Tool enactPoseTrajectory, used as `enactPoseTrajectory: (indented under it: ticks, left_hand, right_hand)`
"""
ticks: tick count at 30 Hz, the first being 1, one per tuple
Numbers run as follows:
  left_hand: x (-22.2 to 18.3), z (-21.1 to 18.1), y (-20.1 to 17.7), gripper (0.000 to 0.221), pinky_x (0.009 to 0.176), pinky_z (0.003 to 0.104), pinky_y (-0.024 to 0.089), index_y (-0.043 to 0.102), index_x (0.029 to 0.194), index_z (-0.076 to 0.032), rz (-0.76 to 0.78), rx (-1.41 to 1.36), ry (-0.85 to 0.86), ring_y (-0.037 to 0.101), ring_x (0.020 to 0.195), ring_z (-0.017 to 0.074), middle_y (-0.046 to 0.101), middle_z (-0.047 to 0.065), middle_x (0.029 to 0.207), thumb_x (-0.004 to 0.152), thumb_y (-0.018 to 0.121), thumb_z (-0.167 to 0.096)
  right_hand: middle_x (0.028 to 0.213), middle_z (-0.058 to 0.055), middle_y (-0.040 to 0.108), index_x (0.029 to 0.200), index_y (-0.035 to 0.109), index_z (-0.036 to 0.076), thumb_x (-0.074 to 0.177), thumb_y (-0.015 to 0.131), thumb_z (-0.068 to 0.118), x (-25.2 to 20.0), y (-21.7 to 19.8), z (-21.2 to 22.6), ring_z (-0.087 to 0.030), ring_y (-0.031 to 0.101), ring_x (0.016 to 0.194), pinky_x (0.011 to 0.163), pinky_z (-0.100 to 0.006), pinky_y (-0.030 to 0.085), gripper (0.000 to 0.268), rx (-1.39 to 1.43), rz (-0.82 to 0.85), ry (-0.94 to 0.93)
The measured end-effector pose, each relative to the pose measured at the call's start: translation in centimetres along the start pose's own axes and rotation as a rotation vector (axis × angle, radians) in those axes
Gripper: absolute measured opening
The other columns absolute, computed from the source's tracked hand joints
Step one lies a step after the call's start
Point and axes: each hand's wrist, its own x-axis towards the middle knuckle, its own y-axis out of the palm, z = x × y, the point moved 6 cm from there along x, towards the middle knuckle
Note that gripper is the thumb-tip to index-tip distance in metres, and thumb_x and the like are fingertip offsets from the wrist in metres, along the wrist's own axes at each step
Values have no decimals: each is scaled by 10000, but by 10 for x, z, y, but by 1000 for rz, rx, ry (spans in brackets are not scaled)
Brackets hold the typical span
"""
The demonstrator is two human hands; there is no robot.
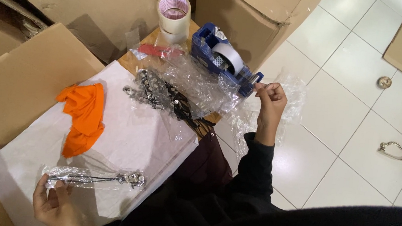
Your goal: Cleaning small jewelry items with a cloth and placing them into individual plastic bags at a packing station.
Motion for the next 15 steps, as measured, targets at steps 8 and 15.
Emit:
enactPoseTrajectory:
  ticks: [8,15]
  left_hand:
    - [-9,-32,11,261,819,250,586,642,1342,-79,-9,18,-51,663,1012,124,697,84,1268,1083,638,-49]
    - [6,13,0,307,959,361,559,568,1360,27,82,-63,129,637,1197,318,608,260,1384,1055,586,47]
  right_hand:
    - [972,-23,678,932,661,127,979,580,168,-12,-13,31,-119,609,874,782,-257,485,102,-167,-100,-166]
    - [977,-45,663,990,687,52,1022,670,50,-56,34,51,-123,605,948,860,-234,479,36,-248,101,-351]
